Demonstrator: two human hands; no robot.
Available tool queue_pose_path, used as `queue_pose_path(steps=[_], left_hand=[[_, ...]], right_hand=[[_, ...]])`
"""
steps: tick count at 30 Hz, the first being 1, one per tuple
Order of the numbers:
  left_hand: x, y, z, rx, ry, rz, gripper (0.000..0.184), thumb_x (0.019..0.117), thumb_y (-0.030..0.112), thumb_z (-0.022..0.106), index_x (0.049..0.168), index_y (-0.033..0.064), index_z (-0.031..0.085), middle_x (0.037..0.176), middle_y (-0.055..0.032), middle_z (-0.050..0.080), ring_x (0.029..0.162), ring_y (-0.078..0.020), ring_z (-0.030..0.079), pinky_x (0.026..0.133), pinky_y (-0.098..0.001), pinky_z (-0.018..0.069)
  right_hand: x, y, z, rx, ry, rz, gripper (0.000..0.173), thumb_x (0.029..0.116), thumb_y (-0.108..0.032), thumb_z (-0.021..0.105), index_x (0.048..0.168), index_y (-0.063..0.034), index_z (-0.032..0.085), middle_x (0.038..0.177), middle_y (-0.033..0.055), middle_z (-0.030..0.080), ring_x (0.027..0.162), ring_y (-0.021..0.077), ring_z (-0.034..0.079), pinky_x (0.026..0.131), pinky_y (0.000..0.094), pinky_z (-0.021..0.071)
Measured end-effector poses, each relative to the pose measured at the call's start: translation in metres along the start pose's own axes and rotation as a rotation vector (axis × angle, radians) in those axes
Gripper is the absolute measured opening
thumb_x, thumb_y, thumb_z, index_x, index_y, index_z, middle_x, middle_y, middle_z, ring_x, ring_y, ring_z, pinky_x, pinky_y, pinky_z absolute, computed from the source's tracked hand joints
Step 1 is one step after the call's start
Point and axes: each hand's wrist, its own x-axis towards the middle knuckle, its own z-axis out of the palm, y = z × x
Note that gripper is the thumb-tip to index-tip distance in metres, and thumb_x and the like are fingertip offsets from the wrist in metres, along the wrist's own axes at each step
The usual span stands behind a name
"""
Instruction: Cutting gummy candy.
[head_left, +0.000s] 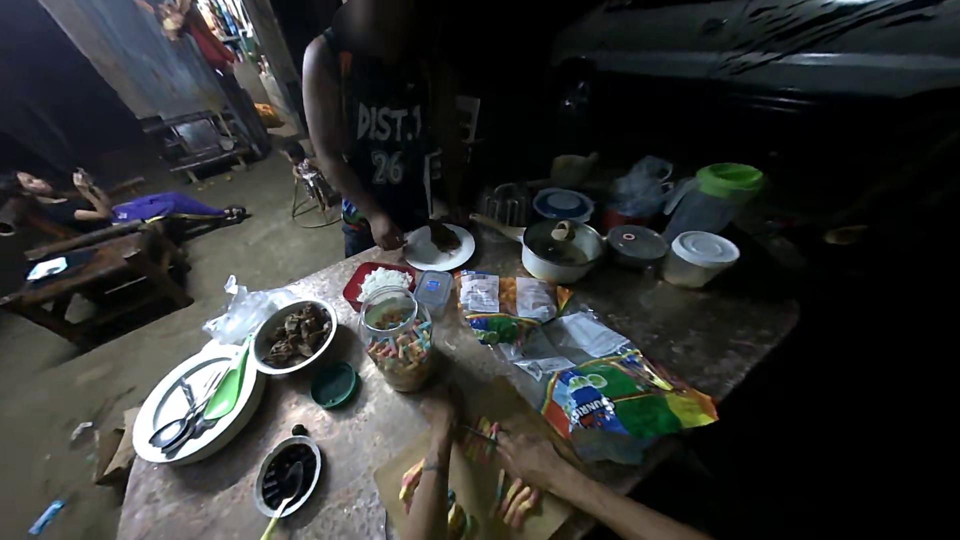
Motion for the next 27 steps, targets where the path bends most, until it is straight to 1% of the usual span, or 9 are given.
queue_pose_path(steps=[6,8,11,14,17,19,23,25,27], left_hand=[[0.001,0.000,-0.004,-0.050,-0.033,0.012,0.044,0.1043,0.045,0.051,0.124,0.0117,0.072,0.127,-0.0166,0.069,0.124,-0.0384,0.062,0.102,-0.0606,0.0469],[0.002,0.000,-0.004,-0.050,-0.025,0.019,0.045,0.1046,0.045,0.051,0.123,0.0103,0.072,0.126,-0.0175,0.069,0.123,-0.0383,0.062,0.102,-0.0600,0.0476],[-0.001,0.002,-0.006,-0.051,-0.003,0.027,0.045,0.1033,0.045,0.052,0.120,0.0091,0.073,0.123,-0.0171,0.071,0.119,-0.0372,0.064,0.099,-0.0581,0.0500],[-0.004,-0.002,-0.003,-0.132,-0.019,0.035,0.044,0.1033,0.040,0.057,0.126,0.0035,0.069,0.127,-0.0221,0.067,0.123,-0.0398,0.061,0.104,-0.0575,0.0466],[0.005,-0.007,0.006,-0.103,-0.002,0.049,0.043,0.1023,0.044,0.055,0.121,0.0095,0.073,0.122,-0.0164,0.071,0.120,-0.0358,0.064,0.101,-0.0567,0.0485],[0.011,-0.010,0.014,-0.105,-0.006,0.043,0.045,0.1020,0.046,0.055,0.120,0.0093,0.073,0.122,-0.0173,0.071,0.118,-0.0369,0.065,0.100,-0.0576,0.0497],[0.001,-0.006,0.007,-0.080,-0.036,0.035,0.045,0.1022,0.044,0.055,0.124,0.0077,0.071,0.126,-0.0192,0.069,0.122,-0.0384,0.062,0.103,-0.0572,0.0482],[-0.006,-0.006,0.002,-0.093,-0.024,0.036,0.045,0.1030,0.042,0.056,0.128,0.0068,0.069,0.128,-0.0200,0.068,0.123,-0.0384,0.062,0.104,-0.0566,0.0473],[-0.007,-0.005,0.001,-0.106,-0.029,0.028,0.045,0.1040,0.037,0.056,0.132,0.0033,0.066,0.130,-0.0232,0.066,0.125,-0.0401,0.060,0.105,-0.0567,0.0456]], right_hand=[[-0.001,0.000,-0.005,-0.025,0.003,-0.017,0.053,0.1131,-0.038,0.031,0.156,-0.0096,0.042,0.140,0.0276,0.059,0.132,0.0459,0.056,0.108,0.0640,0.0415],[0.000,-0.004,0.000,-0.068,0.031,-0.007,0.051,0.1130,-0.036,0.031,0.153,-0.0077,0.045,0.134,0.0268,0.063,0.127,0.0453,0.059,0.105,0.0633,0.0444],[0.000,-0.007,0.012,-0.106,0.063,0.026,0.051,0.1136,-0.035,0.030,0.153,-0.0060,0.044,0.136,0.0274,0.061,0.124,0.0468,0.061,0.100,0.0645,0.0468],[-0.003,-0.010,0.012,-0.102,0.048,0.038,0.052,0.1138,-0.034,0.028,0.155,-0.0059,0.041,0.142,0.0279,0.057,0.126,0.0474,0.059,0.101,0.0658,0.0448],[-0.006,-0.014,0.003,-0.106,0.026,0.044,0.050,0.1136,-0.035,0.029,0.152,-0.0062,0.045,0.137,0.0283,0.060,0.125,0.0475,0.060,0.100,0.0662,0.0450],[-0.009,-0.013,0.004,-0.128,0.033,0.041,0.050,0.1137,-0.035,0.029,0.152,-0.0064,0.045,0.135,0.0285,0.062,0.124,0.0480,0.060,0.100,0.0657,0.0456],[-0.005,-0.008,0.019,-0.168,0.045,0.041,0.051,0.1142,-0.032,0.027,0.155,-0.0045,0.040,0.143,0.0289,0.055,0.128,0.0478,0.058,0.101,0.0656,0.0445],[-0.007,-0.012,0.011,-0.154,0.017,0.049,0.050,0.1138,-0.033,0.029,0.154,-0.0063,0.042,0.140,0.0273,0.059,0.126,0.0467,0.059,0.100,0.0651,0.0454],[-0.010,-0.013,0.006,-0.142,0.034,0.040,0.050,0.1133,-0.034,0.031,0.154,-0.0076,0.043,0.129,0.0268,0.065,0.119,0.0468,0.064,0.096,0.0641,0.0487]])
